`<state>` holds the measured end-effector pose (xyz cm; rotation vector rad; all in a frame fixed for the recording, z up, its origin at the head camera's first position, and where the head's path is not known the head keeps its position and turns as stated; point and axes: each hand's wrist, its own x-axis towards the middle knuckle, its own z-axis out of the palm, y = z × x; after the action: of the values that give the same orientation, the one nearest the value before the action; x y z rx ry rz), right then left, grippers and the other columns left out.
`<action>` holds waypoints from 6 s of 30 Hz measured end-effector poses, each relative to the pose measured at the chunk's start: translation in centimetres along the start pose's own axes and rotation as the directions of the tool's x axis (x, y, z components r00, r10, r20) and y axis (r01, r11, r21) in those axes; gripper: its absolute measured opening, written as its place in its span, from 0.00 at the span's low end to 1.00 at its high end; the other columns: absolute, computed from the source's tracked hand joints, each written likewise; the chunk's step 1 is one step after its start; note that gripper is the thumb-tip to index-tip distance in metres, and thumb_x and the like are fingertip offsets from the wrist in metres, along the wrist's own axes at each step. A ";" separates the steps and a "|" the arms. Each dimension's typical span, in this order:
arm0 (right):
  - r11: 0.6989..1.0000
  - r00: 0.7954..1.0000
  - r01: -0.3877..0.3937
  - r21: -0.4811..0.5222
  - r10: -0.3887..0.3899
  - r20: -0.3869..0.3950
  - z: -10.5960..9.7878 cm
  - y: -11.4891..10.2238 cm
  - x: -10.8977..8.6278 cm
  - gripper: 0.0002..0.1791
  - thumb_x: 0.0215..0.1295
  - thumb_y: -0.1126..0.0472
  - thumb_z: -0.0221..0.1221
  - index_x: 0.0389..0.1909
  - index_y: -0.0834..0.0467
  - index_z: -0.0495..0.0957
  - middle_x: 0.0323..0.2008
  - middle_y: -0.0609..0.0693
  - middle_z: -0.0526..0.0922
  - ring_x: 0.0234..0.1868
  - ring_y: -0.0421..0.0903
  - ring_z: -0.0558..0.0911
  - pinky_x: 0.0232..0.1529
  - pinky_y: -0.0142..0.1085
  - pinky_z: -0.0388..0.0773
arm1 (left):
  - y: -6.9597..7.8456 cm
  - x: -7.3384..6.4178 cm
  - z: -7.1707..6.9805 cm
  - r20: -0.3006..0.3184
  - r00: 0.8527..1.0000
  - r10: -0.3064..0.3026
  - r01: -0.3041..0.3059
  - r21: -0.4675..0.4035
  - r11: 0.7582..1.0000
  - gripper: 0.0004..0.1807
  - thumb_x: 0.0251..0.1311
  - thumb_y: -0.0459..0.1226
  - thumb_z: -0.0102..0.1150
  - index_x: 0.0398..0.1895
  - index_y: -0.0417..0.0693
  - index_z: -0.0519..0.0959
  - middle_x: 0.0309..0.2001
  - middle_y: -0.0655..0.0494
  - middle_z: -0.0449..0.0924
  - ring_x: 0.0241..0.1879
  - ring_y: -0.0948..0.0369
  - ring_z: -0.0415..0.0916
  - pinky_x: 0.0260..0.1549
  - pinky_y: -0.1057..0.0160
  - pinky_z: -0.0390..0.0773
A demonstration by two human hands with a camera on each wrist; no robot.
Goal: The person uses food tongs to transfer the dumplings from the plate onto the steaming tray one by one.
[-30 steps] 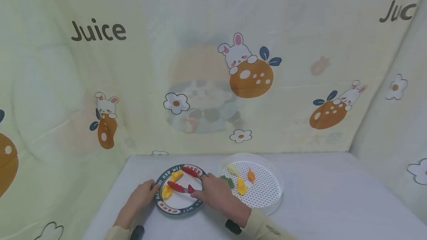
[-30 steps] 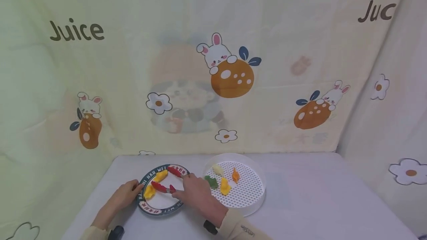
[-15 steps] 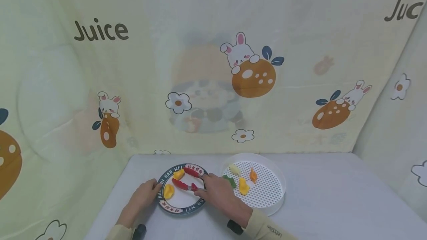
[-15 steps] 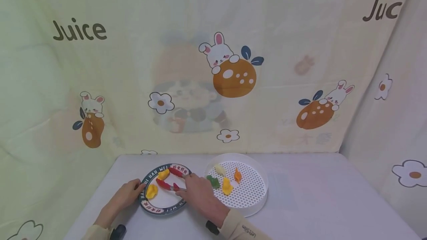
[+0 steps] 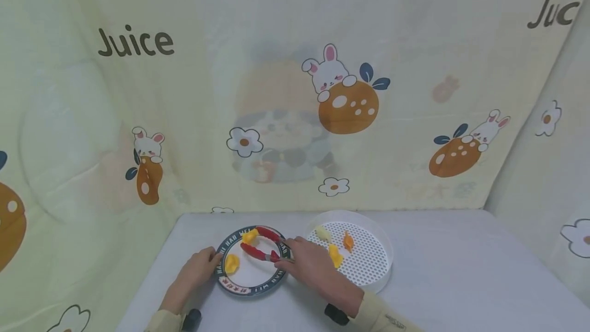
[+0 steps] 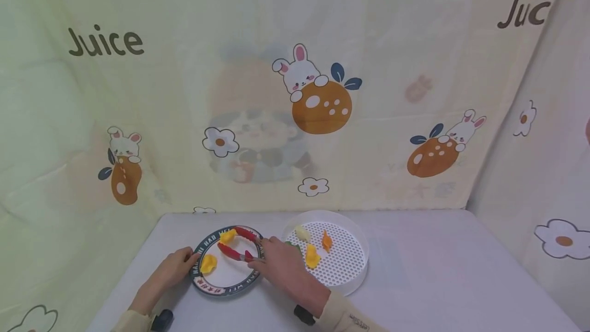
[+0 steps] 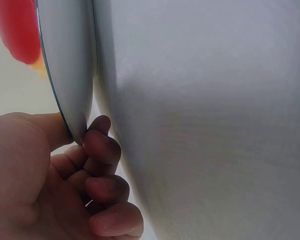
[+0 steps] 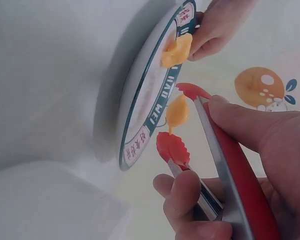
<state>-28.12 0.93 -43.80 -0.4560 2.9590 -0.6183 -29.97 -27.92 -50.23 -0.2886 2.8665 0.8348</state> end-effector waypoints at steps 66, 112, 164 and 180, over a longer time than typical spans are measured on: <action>0.970 0.980 -0.196 -0.141 0.188 -0.065 -5.8 11.9 -7.2 0.49 0.47 0.30 0.71 0.65 0.56 0.73 0.57 0.60 0.79 0.43 0.51 0.82 0.45 0.49 0.84 | -0.2 -0.3 0.3 -0.024 1.000 0.021 -0.020 0.011 1.000 0.15 0.76 0.44 0.48 0.33 0.44 0.73 0.25 0.53 0.71 0.27 0.59 0.69 0.26 0.63 0.70; 0.995 0.999 -0.017 0.098 0.012 0.049 -1.1 0.9 -2.6 0.51 0.50 0.28 0.68 0.70 0.54 0.69 0.66 0.59 0.74 0.60 0.57 0.78 0.48 0.52 0.83 | -0.1 -0.2 0.3 -0.030 0.999 0.033 -0.033 -0.008 0.999 0.13 0.75 0.42 0.49 0.34 0.42 0.74 0.26 0.52 0.71 0.28 0.59 0.69 0.27 0.62 0.69; 0.994 0.994 0.111 0.017 -0.111 0.021 2.1 -0.6 -2.3 0.33 0.59 0.35 0.65 0.63 0.45 0.77 0.52 0.45 0.85 0.40 0.40 0.78 0.39 0.34 0.79 | -0.4 -0.2 0.1 -0.031 0.998 0.059 -0.060 -0.024 0.998 0.12 0.74 0.42 0.52 0.37 0.42 0.74 0.26 0.52 0.71 0.30 0.59 0.69 0.29 0.63 0.69; 0.997 0.997 0.073 0.029 -0.072 -0.026 -0.3 1.7 -4.8 0.37 0.56 0.29 0.63 0.63 0.43 0.77 0.55 0.45 0.84 0.37 0.39 0.76 0.28 0.28 0.73 | -0.3 -0.2 0.2 -0.031 0.999 0.045 -0.045 0.002 0.999 0.14 0.75 0.43 0.47 0.35 0.43 0.74 0.26 0.52 0.72 0.28 0.59 0.69 0.27 0.62 0.71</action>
<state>-24.02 4.02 -44.13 -0.5587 2.9636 -0.6801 -29.73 -28.06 -50.54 -0.2405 2.9125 0.8436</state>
